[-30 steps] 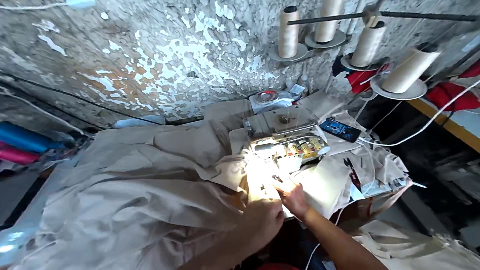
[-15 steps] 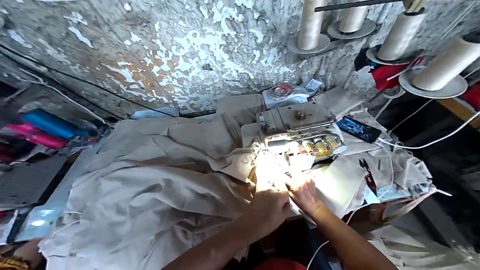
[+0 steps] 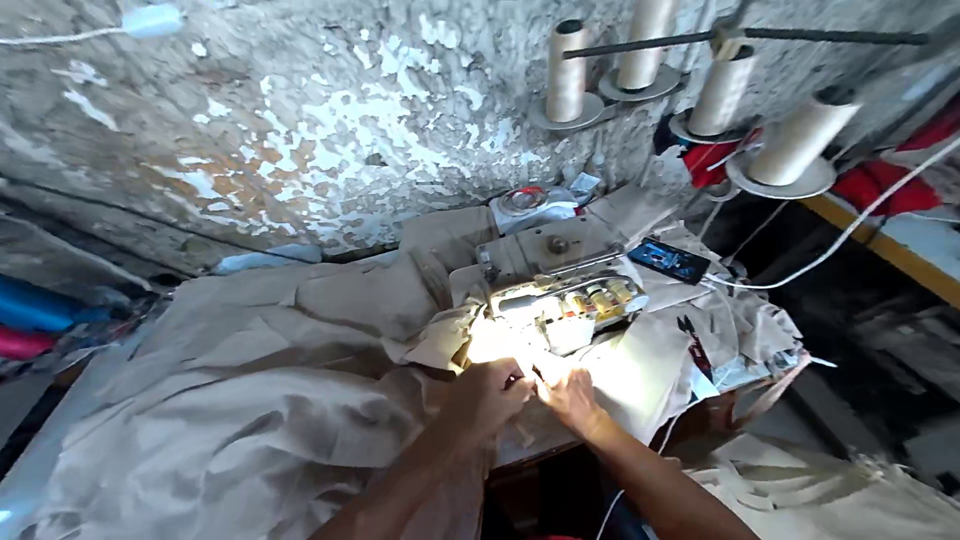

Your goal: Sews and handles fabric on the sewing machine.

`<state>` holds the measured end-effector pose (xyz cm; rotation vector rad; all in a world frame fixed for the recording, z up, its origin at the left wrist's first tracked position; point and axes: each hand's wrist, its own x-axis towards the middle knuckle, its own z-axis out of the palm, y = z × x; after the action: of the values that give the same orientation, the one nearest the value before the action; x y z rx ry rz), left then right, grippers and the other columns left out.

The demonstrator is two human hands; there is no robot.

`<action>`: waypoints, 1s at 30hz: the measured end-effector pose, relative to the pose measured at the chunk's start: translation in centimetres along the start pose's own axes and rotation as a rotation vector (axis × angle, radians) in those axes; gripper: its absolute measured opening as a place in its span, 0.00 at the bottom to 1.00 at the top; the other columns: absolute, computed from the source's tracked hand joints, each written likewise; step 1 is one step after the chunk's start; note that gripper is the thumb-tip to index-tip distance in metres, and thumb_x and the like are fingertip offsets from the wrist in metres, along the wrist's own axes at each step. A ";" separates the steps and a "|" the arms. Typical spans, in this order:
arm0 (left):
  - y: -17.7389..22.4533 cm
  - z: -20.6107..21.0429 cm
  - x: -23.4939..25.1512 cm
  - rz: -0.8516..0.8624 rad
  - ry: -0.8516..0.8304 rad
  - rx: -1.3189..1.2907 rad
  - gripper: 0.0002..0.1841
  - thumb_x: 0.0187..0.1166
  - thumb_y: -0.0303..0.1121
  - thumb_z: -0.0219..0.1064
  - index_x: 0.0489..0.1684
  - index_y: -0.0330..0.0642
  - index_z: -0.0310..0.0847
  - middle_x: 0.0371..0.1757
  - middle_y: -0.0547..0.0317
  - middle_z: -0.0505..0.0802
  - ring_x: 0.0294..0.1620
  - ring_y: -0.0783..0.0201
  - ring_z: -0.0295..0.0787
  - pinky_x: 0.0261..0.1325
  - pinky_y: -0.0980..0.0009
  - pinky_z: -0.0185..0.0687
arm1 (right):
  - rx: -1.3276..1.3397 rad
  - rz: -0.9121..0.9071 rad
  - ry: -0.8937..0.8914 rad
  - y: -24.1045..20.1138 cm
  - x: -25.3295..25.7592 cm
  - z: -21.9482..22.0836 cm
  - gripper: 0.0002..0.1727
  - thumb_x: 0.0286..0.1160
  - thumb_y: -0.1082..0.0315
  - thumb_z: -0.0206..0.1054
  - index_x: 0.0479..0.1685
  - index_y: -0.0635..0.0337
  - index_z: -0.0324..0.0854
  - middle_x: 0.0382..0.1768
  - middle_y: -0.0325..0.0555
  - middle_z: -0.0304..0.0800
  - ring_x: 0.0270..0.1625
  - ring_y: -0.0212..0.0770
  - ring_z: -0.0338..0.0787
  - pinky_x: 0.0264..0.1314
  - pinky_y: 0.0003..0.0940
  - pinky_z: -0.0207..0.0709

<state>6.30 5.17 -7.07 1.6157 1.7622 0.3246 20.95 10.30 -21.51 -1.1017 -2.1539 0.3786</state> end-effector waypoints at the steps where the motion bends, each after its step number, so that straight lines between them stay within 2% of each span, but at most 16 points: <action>1: 0.1 -0.6 0.0 -0.006 0.017 -0.011 0.15 0.86 0.38 0.61 0.47 0.33 0.87 0.36 0.50 0.89 0.38 0.59 0.83 0.47 0.58 0.77 | 0.031 0.072 -0.002 -0.6 -0.3 -0.2 0.14 0.73 0.68 0.66 0.42 0.71 0.91 0.30 0.58 0.94 0.31 0.58 0.95 0.32 0.55 0.86; 3: -0.2 -1.9 0.4 -0.007 0.062 -0.070 0.12 0.84 0.35 0.65 0.44 0.33 0.88 0.35 0.53 0.88 0.38 0.64 0.81 0.47 0.62 0.77 | 0.146 0.187 -0.011 -1.8 -1.3 -0.6 0.16 0.78 0.67 0.64 0.49 0.74 0.87 0.29 0.57 0.93 0.29 0.55 0.95 0.33 0.53 0.87; 5: -0.4 -3.0 0.8 -0.041 0.078 -0.135 0.09 0.83 0.33 0.68 0.38 0.36 0.86 0.32 0.59 0.86 0.35 0.69 0.78 0.44 0.68 0.73 | 0.246 0.122 -0.001 -2.6 -2.5 0.1 0.13 0.75 0.67 0.65 0.44 0.71 0.87 0.25 0.53 0.92 0.25 0.50 0.93 0.28 0.49 0.85; 8: 0.0 -4.0 1.1 -0.069 0.075 -0.055 0.08 0.83 0.33 0.69 0.36 0.38 0.86 0.31 0.58 0.85 0.34 0.66 0.78 0.43 0.65 0.74 | 0.416 0.056 -0.255 -5.1 -2.0 0.4 0.16 0.78 0.65 0.66 0.53 0.71 0.87 0.42 0.58 0.95 0.43 0.53 0.97 0.48 0.51 0.89; 10: 1.1 -4.5 1.1 -0.088 0.033 0.086 0.09 0.84 0.35 0.67 0.41 0.37 0.87 0.34 0.52 0.88 0.38 0.59 0.83 0.47 0.56 0.77 | 0.522 0.119 -0.595 -7.6 0.6 -0.5 0.22 0.84 0.61 0.63 0.67 0.70 0.80 0.59 0.63 0.90 0.60 0.58 0.92 0.65 0.57 0.81; 12: 2.1 -4.5 0.9 -0.111 -0.022 0.216 0.12 0.86 0.36 0.64 0.47 0.36 0.88 0.38 0.47 0.91 0.43 0.50 0.87 0.51 0.49 0.78 | 0.631 0.098 -0.614 -9.5 2.3 0.4 0.26 0.80 0.59 0.68 0.64 0.76 0.82 0.62 0.69 0.88 0.67 0.61 0.88 0.73 0.56 0.75; 15: 2.0 -4.4 0.5 -0.079 -0.053 0.319 0.13 0.88 0.36 0.61 0.48 0.35 0.87 0.37 0.44 0.90 0.42 0.47 0.87 0.48 0.47 0.78 | 0.692 0.064 -0.655 -10.2 3.4 2.4 0.23 0.79 0.64 0.70 0.60 0.79 0.84 0.60 0.72 0.88 0.69 0.63 0.85 0.77 0.56 0.70; 18: 1.1 -4.0 0.0 -0.020 -0.087 0.367 0.15 0.88 0.37 0.60 0.48 0.32 0.86 0.37 0.41 0.90 0.43 0.43 0.88 0.49 0.45 0.78 | 0.796 0.035 -0.549 -9.5 1.3 5.1 0.21 0.73 0.66 0.73 0.54 0.79 0.86 0.53 0.70 0.91 0.62 0.61 0.90 0.71 0.55 0.77; 20: 0.4 -3.7 -0.3 0.018 -0.058 0.396 0.17 0.88 0.39 0.61 0.48 0.31 0.86 0.37 0.39 0.90 0.43 0.41 0.89 0.48 0.43 0.78 | 0.896 0.151 -0.680 -8.2 0.4 5.5 0.23 0.76 0.67 0.71 0.63 0.77 0.81 0.57 0.68 0.89 0.62 0.56 0.88 0.71 0.53 0.76; 22: 0.1 -3.7 -0.4 0.027 -0.031 0.405 0.16 0.88 0.40 0.63 0.48 0.33 0.87 0.37 0.40 0.91 0.43 0.42 0.89 0.48 0.43 0.79 | 0.854 0.195 -0.684 -6.4 -0.3 4.5 0.26 0.80 0.64 0.69 0.71 0.72 0.79 0.60 0.65 0.89 0.64 0.56 0.89 0.73 0.56 0.75; 23: -0.1 -3.7 -0.5 0.043 0.004 0.413 0.16 0.87 0.40 0.64 0.48 0.34 0.88 0.37 0.41 0.91 0.42 0.42 0.90 0.47 0.43 0.80 | 0.808 0.176 -0.557 -5.5 -1.0 3.9 0.22 0.80 0.65 0.68 0.66 0.71 0.84 0.55 0.62 0.93 0.60 0.53 0.92 0.69 0.55 0.79; 24: -0.4 -3.7 -0.6 0.063 0.041 0.424 0.15 0.86 0.40 0.65 0.46 0.35 0.89 0.36 0.43 0.92 0.40 0.43 0.90 0.45 0.44 0.80 | 0.762 0.124 -0.328 -4.6 -1.6 3.7 0.16 0.77 0.68 0.68 0.54 0.70 0.90 0.48 0.57 0.96 0.53 0.48 0.95 0.63 0.48 0.84; 26: -0.6 -3.6 -0.8 0.098 0.082 0.441 0.14 0.85 0.39 0.66 0.43 0.35 0.89 0.34 0.44 0.91 0.38 0.44 0.90 0.41 0.45 0.81 | 0.628 0.096 0.002 -3.2 -0.8 2.2 0.10 0.72 0.71 0.69 0.42 0.70 0.92 0.39 0.54 0.96 0.43 0.43 0.95 0.52 0.39 0.88; 27: -0.5 -3.5 -0.8 0.115 0.079 0.448 0.14 0.85 0.38 0.66 0.43 0.34 0.89 0.34 0.44 0.91 0.37 0.44 0.90 0.41 0.46 0.81 | 0.522 0.147 0.011 -3.0 0.3 0.6 0.12 0.73 0.69 0.70 0.43 0.71 0.91 0.38 0.56 0.94 0.40 0.45 0.94 0.48 0.41 0.87; 28: -0.4 -3.3 -0.8 0.143 0.069 0.456 0.13 0.85 0.37 0.65 0.43 0.33 0.89 0.35 0.43 0.91 0.39 0.44 0.91 0.43 0.46 0.81 | 0.413 0.180 -0.039 -2.9 1.5 -1.0 0.14 0.75 0.66 0.70 0.44 0.73 0.89 0.39 0.61 0.93 0.40 0.53 0.93 0.48 0.50 0.85; 30: -0.1 -2.7 -0.8 0.242 0.074 0.485 0.13 0.85 0.34 0.63 0.42 0.33 0.90 0.37 0.42 0.93 0.41 0.43 0.93 0.44 0.45 0.83 | 0.273 0.141 -0.183 -2.5 3.5 -2.6 0.15 0.76 0.67 0.69 0.46 0.73 0.90 0.42 0.66 0.93 0.45 0.63 0.94 0.53 0.61 0.85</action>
<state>4.45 5.12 -4.98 2.1935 1.7930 0.0655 19.86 11.46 -16.79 -1.0983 -2.1059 0.8409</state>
